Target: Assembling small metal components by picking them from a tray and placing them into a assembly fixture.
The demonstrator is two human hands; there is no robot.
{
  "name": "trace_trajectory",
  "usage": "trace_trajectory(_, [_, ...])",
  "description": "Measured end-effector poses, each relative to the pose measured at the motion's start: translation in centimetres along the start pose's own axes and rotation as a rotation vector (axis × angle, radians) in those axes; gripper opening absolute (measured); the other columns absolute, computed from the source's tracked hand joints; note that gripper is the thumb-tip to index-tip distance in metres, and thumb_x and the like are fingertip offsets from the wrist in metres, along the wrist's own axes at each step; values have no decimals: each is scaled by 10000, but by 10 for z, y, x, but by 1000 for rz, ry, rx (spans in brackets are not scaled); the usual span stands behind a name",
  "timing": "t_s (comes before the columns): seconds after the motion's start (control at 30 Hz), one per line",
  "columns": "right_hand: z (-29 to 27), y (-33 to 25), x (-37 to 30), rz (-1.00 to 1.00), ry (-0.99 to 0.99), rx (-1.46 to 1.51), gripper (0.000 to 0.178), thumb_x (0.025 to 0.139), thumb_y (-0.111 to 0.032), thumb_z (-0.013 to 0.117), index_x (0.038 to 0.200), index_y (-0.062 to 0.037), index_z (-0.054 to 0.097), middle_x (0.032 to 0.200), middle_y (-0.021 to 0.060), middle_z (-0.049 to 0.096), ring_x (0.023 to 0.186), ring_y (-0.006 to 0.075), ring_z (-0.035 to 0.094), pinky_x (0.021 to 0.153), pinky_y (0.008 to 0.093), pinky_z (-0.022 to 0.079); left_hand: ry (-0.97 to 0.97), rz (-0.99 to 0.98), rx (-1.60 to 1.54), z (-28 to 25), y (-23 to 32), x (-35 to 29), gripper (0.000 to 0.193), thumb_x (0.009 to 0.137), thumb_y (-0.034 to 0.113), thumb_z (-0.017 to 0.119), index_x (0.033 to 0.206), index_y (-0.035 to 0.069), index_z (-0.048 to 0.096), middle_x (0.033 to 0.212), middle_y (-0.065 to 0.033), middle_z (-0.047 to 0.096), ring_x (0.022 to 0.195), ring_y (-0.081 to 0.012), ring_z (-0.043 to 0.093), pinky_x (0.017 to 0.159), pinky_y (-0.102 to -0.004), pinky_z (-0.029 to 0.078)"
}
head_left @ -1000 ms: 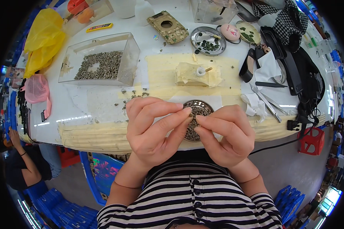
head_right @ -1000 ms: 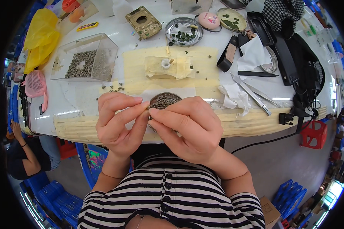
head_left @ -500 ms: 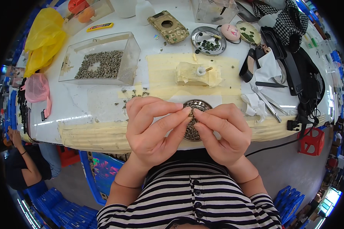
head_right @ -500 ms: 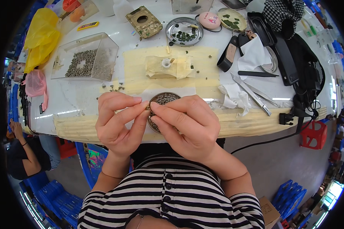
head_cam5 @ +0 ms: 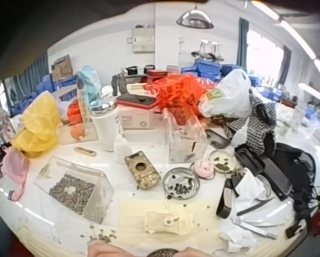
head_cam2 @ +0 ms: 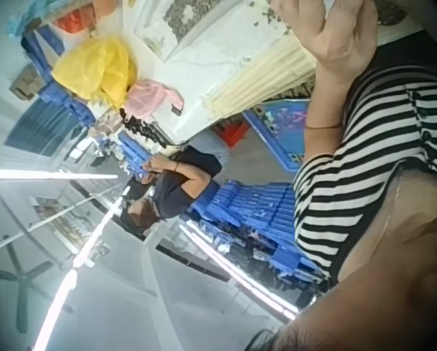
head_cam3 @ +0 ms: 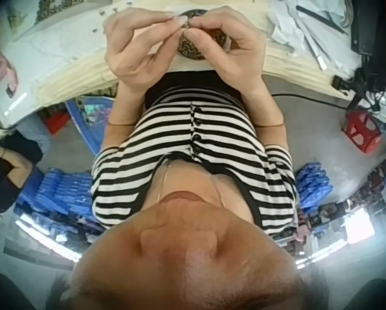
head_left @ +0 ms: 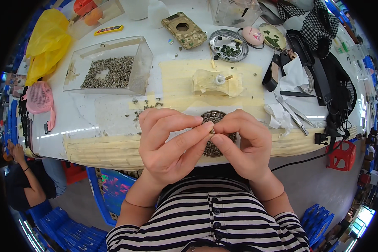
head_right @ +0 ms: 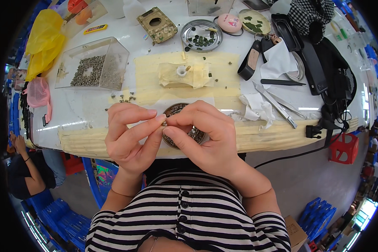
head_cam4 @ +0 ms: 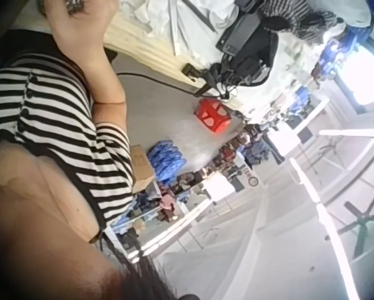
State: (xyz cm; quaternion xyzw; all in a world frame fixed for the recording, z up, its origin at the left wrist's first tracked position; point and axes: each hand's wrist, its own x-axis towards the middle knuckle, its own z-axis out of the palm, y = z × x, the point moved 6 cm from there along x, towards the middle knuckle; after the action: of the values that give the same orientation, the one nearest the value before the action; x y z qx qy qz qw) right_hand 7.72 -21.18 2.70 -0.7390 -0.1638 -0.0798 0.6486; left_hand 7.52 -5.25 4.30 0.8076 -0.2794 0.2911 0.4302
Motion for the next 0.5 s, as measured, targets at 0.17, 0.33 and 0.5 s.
trace_trajectory(0.17, [-1, 0, 1, -21, 30, -44, 157, 762, -4, 783, 906, -11, 720, 815, 75, 649, 675, 143, 607, 605, 249, 474, 0, -10, 4, -1, -1, -1, 306, 647, 79, 802, 949, 120, 773, 942, 9, 679, 826, -195, 581, 754, -339, 378])
trace_trajectory(0.33, [-3, -8, 0, -145, 123, -217, 224, 702, 9, 816, 904, -17, 723, 819, 77, 651, 683, 181, 610, 593, 260, 475, 4, -17, 28, -1, -1, -1, 300, 647, 78, 804, 943, 114, 771, 941, 8, 682, 832, -195, 581, 757, -339, 379])
trace_trajectory(0.5, [-1, -19, -3, -311, 185, -366, 289, 652, 22, 839, 916, -16, 727, 813, 72, 659, 690, 193, 612, 568, 271, 471, -44, -25, 25, -1, 2, 2, 224, 710, 12, 784, 926, 66, 752, 944, -44, 667, 852, -237, 572, 758, -344, 462])
